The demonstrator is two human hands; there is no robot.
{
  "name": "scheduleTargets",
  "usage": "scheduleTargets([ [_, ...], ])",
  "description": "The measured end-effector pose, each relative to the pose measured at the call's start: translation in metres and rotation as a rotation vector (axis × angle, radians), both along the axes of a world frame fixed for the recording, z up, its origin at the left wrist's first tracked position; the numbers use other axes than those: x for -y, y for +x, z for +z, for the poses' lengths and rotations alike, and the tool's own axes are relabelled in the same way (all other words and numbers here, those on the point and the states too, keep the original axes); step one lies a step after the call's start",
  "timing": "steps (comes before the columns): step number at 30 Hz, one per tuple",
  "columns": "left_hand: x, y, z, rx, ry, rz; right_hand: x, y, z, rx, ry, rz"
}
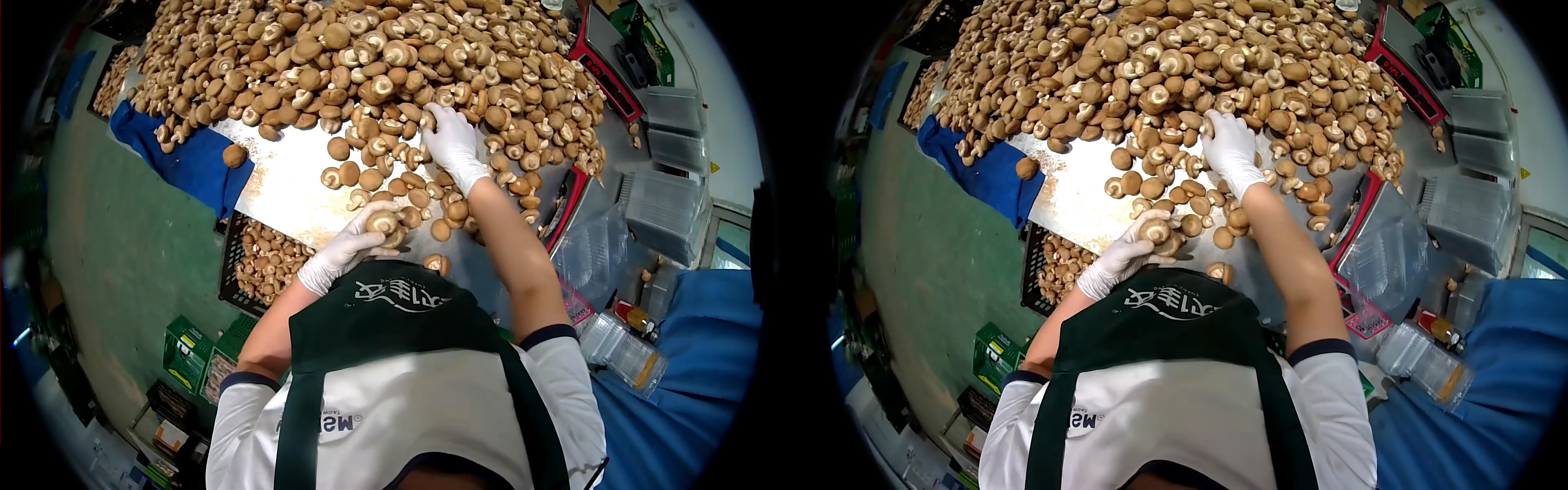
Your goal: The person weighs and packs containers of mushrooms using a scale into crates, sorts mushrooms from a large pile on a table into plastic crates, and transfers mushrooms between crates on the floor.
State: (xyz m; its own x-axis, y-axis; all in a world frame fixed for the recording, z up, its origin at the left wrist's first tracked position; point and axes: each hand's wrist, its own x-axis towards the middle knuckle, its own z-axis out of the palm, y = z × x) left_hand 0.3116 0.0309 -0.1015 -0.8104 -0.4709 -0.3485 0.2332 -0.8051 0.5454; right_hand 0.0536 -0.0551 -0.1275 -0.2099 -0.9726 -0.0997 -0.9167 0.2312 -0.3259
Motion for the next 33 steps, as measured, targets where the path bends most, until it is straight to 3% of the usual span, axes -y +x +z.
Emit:
scheduleTargets([
  [3,-0.004,0.007,-0.018,-0.071,0.112,0.054,-0.001,-0.002,0.044,0.016,0.207,0.053],
  [9,-0.004,0.008,-0.014,0.061,0.212,0.086,0.022,0.017,0.019,-0.139,-0.111,0.092],
  [13,0.0,0.005,0.002,0.04,0.175,0.059,0.032,0.015,0.011,-0.192,-0.097,0.106],
  [15,0.001,0.003,0.009,0.019,0.23,0.084,0.028,0.011,0.011,-0.059,-0.18,0.024],
  [18,-0.001,0.007,-0.03,0.067,0.048,0.157,0.007,0.014,0.026,0.293,-0.337,-0.075],
  [19,-0.001,0.009,-0.028,0.056,0.106,0.165,-0.007,0.022,0.045,0.461,-0.23,-0.058],
  [20,-0.001,0.011,-0.024,0.044,0.166,0.17,-0.023,0.031,0.047,0.467,-0.298,0.101],
  [22,-0.004,0.01,-0.015,-0.012,0.287,0.148,-0.062,0.055,0.064,0.71,0.029,0.231],
  [23,-0.013,0.009,-0.023,0.002,0.266,0.105,-0.072,0.064,0.084,0.63,0.311,0.391],
  [25,-0.027,0.009,-0.013,-0.002,0.145,0.058,-0.087,0.061,0.07,0.697,0.473,0.564],
  [27,-0.023,0.016,-0.014,-0.08,0.261,0.047,-0.071,0.049,0.054,0.934,0.554,0.395],
  [30,-0.023,0.015,-0.016,-0.029,0.073,0.001,-0.025,0.049,0.052,0.565,0.0,0.175],
  [31,-0.023,0.015,-0.017,0.022,-0.03,-0.032,-0.009,0.046,0.037,0.311,-0.235,0.24],
  [33,-0.024,0.017,-0.009,0.17,-0.323,-0.094,0.009,0.044,0.014,0.119,-0.168,0.324],
])
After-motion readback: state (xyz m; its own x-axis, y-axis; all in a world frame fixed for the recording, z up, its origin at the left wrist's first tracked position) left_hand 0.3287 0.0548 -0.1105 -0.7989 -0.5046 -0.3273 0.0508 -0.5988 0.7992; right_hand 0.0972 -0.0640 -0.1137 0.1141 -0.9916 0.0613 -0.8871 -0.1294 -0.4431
